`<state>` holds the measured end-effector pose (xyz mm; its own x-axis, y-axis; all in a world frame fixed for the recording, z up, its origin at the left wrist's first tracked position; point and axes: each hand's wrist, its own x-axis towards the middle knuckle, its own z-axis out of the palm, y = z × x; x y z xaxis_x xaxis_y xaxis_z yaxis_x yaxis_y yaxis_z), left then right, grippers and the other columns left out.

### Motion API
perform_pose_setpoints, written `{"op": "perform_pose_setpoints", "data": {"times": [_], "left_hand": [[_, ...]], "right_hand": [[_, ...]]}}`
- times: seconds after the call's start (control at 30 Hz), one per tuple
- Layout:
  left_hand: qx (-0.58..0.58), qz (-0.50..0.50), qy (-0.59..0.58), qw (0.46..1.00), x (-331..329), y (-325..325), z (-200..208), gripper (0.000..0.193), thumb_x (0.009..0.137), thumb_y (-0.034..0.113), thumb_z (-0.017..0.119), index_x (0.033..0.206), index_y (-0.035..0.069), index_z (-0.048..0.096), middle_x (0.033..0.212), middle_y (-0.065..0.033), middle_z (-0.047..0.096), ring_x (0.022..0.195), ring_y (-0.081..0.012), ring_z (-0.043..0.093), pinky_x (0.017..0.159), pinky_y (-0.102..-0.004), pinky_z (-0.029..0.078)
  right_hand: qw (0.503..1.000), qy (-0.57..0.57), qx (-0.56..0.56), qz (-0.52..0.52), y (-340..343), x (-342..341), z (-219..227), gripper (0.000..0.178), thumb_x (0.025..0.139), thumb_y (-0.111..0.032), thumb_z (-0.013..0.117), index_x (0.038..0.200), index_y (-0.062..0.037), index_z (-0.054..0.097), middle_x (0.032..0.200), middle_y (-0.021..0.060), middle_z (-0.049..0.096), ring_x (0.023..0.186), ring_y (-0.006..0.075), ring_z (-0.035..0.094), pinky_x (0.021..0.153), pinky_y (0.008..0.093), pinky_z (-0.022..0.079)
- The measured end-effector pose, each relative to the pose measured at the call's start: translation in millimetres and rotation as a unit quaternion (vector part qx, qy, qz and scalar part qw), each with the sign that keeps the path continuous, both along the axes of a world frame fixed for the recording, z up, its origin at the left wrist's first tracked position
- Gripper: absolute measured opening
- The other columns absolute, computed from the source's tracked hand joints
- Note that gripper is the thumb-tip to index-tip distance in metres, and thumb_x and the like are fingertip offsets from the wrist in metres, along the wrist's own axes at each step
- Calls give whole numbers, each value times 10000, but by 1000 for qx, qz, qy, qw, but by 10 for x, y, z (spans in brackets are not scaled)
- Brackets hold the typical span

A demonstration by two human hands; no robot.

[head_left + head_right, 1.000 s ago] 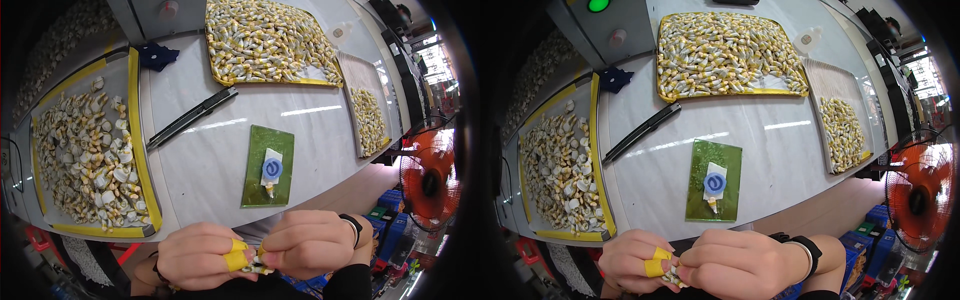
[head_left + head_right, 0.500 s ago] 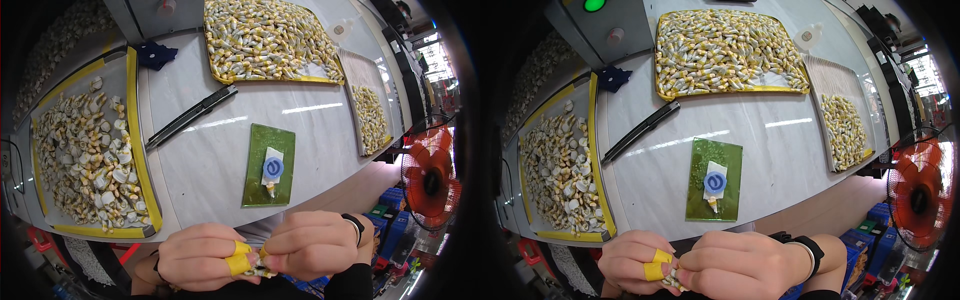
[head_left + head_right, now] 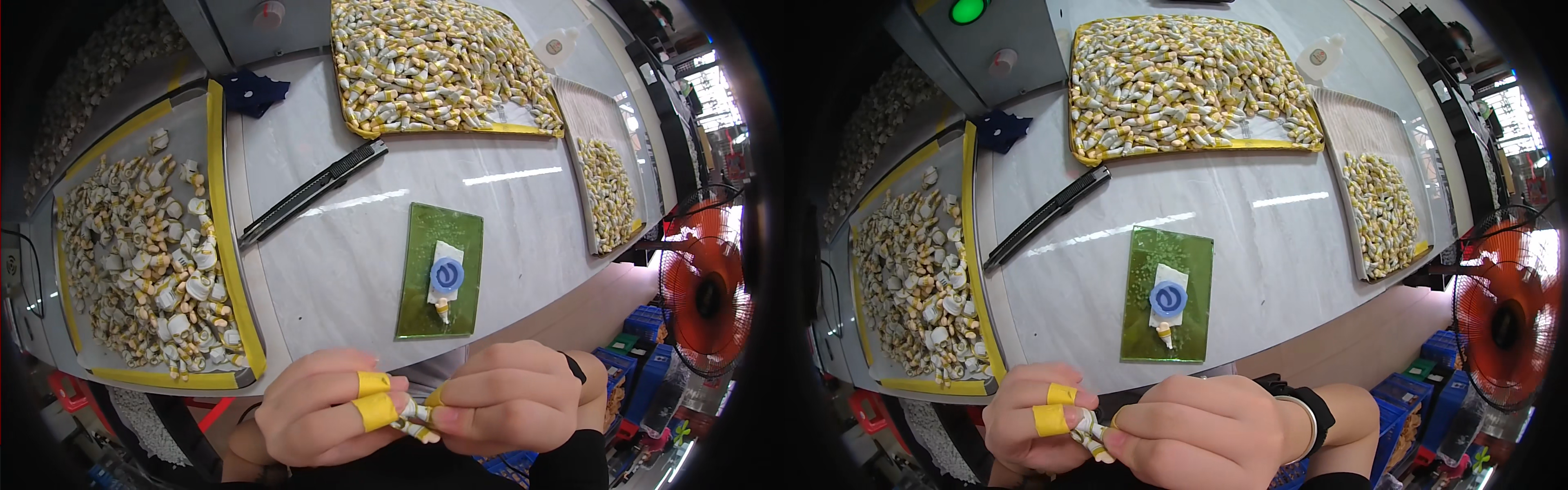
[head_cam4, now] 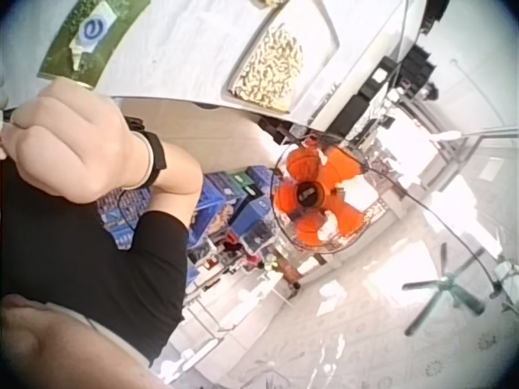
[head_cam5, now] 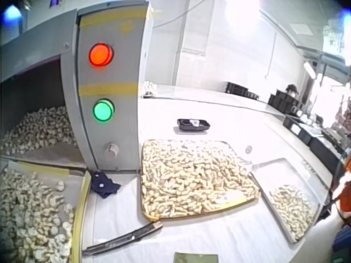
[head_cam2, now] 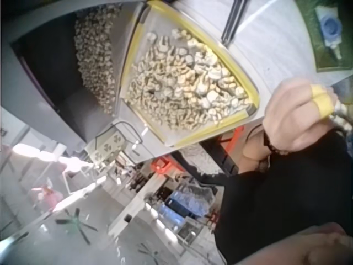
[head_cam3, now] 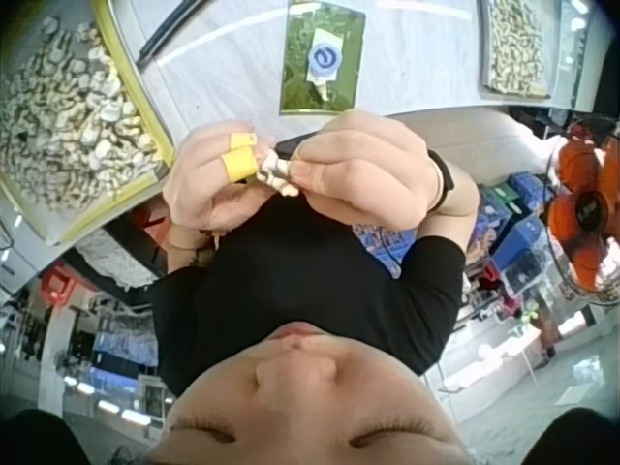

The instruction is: The person repeatedly picks up small white and yellow plastic components from a tray, inserts a yellow piece into the white piece, and places the assembled unit onto a separate tray. The process is repetitive and involves manual dexterity with small parts.

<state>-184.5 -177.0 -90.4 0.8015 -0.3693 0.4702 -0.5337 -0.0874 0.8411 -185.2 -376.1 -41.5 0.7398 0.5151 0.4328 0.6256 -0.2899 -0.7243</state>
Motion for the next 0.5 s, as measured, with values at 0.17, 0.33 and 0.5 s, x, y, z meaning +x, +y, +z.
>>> {"op": "perform_pose_setpoints", "data": {"times": [0.17,0.33,0.5], "left_hand": [[-129,-100,275,948,-20,15,-17,304,710,152,766,882,-17,581,802,-153,634,682,-203,614,608,-285,495],[-250,-177,419,855,-27,13,-43,229,730,36,729,928,-37,640,838,-121,669,755,-163,647,677,-250,491],[-202,-198,417,864,-23,21,-21,195,748,55,718,909,-26,643,811,-97,671,741,-149,650,671,-231,487]], "right_hand": [[991,85,101,37,-45,120,-103,160,677,-59,763,808,-50,672,792,60,608,612,167,566,510,262,437],[969,208,112,75,-52,182,-73,167,746,-43,698,907,-39,654,813,70,523,713,189,511,606,271,397],[960,226,123,108,-32,205,-120,165,695,-34,728,844,-55,661,755,49,518,664,167,506,562,258,389]]}}
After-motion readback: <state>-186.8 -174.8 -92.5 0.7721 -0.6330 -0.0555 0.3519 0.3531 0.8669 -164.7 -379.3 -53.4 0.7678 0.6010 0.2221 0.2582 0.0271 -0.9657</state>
